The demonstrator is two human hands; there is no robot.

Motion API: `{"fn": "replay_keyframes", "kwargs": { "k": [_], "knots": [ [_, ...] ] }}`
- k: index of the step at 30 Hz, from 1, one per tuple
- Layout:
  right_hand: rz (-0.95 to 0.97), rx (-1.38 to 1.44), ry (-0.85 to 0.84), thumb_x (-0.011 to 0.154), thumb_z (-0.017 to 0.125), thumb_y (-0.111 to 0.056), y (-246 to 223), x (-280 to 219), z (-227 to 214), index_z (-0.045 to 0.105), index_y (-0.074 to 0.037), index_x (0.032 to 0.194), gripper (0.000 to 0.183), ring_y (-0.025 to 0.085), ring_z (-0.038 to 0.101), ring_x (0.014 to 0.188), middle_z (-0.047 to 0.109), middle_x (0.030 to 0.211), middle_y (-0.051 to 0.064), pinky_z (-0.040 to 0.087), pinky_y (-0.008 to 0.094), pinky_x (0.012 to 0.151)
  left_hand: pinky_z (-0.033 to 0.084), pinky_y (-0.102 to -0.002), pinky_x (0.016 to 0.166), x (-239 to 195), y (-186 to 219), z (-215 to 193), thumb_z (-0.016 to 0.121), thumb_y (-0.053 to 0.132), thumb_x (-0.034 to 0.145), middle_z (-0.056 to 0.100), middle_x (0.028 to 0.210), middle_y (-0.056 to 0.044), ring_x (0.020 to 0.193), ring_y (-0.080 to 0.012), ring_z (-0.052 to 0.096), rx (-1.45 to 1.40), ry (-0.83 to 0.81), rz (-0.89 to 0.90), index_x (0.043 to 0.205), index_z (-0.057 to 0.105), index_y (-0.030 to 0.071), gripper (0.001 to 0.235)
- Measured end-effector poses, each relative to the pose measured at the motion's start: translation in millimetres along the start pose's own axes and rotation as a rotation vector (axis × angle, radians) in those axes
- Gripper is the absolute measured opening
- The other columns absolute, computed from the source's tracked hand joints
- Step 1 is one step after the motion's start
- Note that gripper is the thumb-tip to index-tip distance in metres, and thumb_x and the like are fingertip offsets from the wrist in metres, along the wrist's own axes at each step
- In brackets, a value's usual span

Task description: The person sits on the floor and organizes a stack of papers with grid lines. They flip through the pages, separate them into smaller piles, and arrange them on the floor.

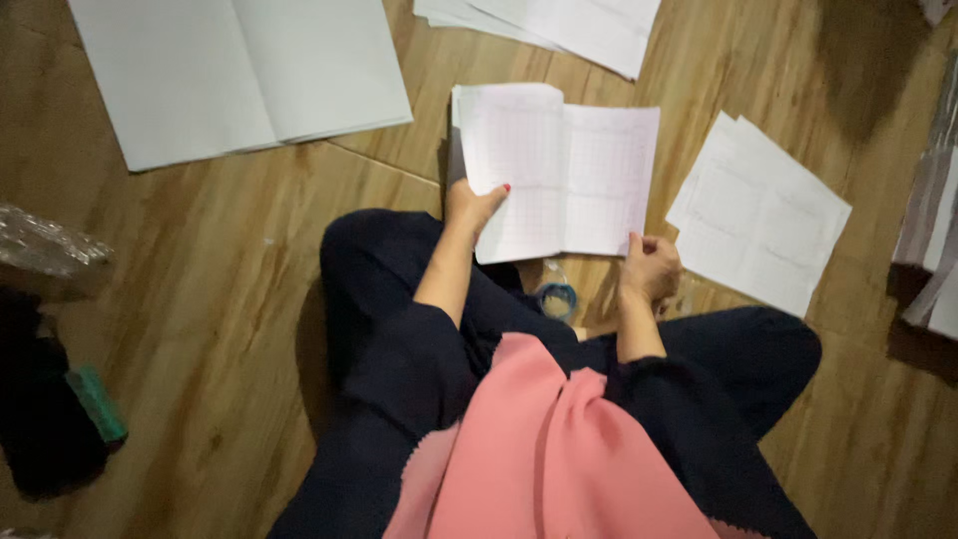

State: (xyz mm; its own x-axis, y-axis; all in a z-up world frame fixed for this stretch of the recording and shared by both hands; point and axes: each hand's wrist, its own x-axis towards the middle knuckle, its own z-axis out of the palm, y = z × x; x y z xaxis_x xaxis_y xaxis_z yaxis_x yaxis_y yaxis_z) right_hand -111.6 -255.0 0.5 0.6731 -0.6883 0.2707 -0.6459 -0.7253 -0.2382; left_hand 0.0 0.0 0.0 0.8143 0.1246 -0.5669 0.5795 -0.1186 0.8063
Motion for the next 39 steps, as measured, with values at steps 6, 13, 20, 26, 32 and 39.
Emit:
{"fn": "replay_keyframes", "kwargs": {
  "k": [6,13,20,26,32,39],
  "knots": [
    [-0.041,-0.06,0.012,0.071,0.073,-0.036,1.0,2.0,5.0,0.064,-0.025,0.069,0.014,0.023,0.061,0.07,0.059,0.067,-0.003,0.05,0.041,0.058,0.052,-0.042,0.066,-10.0,-0.4,-10.2,0.077,0.03,0.057,0.066,0.086,-0.017,0.091,-0.0334,0.062,0.005,0.012,-0.024,0.093,0.066,0.0,0.048],
    [-0.168,-0.194,0.023,0.077,0.068,-0.032,-0.8,-1.9,5.6,0.067,-0.024,0.077,0.009,0.026,0.062,0.07,0.06,0.074,0.001,0.051,0.044,0.058,0.053,-0.043,0.07,-5.3,-4.6,-7.8,0.074,0.036,0.059,0.066,0.088,-0.016,0.092,-0.0331,0.062,0.064,-0.032,-0.032,0.094,0.065,0.001,0.05],
    [-0.226,-0.207,0.004,0.081,0.063,-0.02,-37.8,-15.1,-23.5,0.069,-0.019,0.093,0.013,0.032,0.064,0.072,0.063,0.079,0.008,0.051,0.047,0.059,0.052,-0.046,0.07,-2.3,-5.4,-5.0,0.074,0.031,0.062,0.065,0.088,-0.02,0.093,-0.0355,0.061,0.027,-0.041,-0.026,0.094,0.064,-0.002,0.048],
    [-0.161,-0.228,0.042,0.07,0.075,-0.037,-13.6,-4.4,-3.3,0.063,-0.024,0.076,0.019,0.027,0.062,0.07,0.058,0.071,0.0,0.05,0.045,0.057,0.052,-0.046,0.069,-4.6,-0.6,-7.6,0.073,0.027,0.062,0.065,0.086,-0.021,0.092,-0.0369,0.061,-0.016,-0.052,-0.035,0.091,0.063,-0.004,0.044],
    [-0.126,-0.275,-0.001,0.069,0.077,-0.037,-5.8,7.0,-0.4,0.065,-0.025,0.07,0.016,0.025,0.062,0.067,0.057,0.066,-0.002,0.048,0.043,0.058,0.052,-0.047,0.065,-5.6,3.2,-11.2,0.073,0.026,0.061,0.065,0.082,-0.021,0.088,-0.0372,0.062,-0.045,-0.046,-0.032,0.088,0.064,-0.003,0.041],
    [-0.163,-0.309,-0.04,0.073,0.074,-0.031,-14.3,5.7,-2.8,0.067,-0.021,0.073,0.012,0.029,0.062,0.067,0.059,0.068,0.003,0.049,0.046,0.057,0.052,-0.047,0.068,-5.1,7.6,-11.1,0.072,0.027,0.063,0.065,0.085,-0.021,0.091,-0.0377,0.061,-0.042,-0.071,-0.067,0.092,0.063,-0.003,0.043]
  ]
}}
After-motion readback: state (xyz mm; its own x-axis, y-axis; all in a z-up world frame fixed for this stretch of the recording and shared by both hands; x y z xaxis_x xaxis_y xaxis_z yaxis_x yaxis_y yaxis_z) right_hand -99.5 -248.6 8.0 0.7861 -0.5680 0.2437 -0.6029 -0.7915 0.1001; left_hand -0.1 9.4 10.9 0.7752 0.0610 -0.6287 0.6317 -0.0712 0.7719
